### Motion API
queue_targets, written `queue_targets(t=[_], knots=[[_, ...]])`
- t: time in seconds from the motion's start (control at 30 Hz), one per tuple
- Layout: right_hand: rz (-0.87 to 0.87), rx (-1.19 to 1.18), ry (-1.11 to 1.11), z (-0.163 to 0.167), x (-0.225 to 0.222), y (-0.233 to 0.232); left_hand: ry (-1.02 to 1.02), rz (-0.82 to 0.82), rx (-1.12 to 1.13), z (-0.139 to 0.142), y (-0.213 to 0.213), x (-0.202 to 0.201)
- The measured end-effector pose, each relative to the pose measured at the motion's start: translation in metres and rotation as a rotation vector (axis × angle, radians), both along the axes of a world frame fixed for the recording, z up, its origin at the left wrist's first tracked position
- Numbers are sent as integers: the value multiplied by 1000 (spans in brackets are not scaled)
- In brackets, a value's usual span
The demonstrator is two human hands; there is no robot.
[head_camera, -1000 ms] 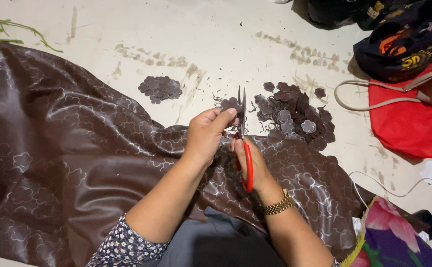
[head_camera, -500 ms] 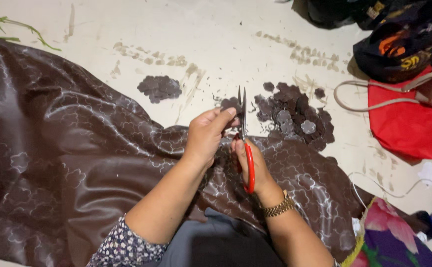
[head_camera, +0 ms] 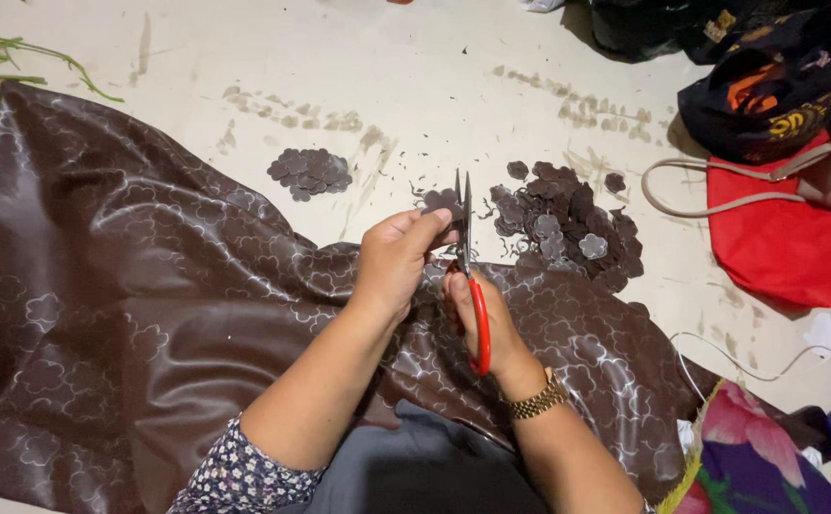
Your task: The person uses red-handled scissors to cut small flower-shaped pieces from a brown patterned fabric. They hold the fabric with one hand and cut with the other, placing the cut pieces into a growing pile on the floor.
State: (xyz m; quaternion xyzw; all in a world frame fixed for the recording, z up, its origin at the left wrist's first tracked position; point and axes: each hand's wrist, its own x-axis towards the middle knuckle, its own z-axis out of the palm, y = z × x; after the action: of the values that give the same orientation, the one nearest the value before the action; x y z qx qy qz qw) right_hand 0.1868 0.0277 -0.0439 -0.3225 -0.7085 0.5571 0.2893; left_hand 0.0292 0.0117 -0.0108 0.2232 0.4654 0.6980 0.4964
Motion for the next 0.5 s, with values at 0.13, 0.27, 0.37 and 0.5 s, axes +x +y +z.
queue_targets(t=[0.13, 0.27, 0.37, 0.5], knots=[[16, 49, 4, -3, 0, 1, -49, -7, 9, 4, 0, -4], [75, -72, 55, -9, 0, 1, 84, -32, -18, 5, 1, -10], [117, -114, 107, -12, 0, -1, 116, -52, -13, 3, -2, -6], [98, -149, 125, -11, 1, -1, 80, -51, -42, 2, -3, -2]])
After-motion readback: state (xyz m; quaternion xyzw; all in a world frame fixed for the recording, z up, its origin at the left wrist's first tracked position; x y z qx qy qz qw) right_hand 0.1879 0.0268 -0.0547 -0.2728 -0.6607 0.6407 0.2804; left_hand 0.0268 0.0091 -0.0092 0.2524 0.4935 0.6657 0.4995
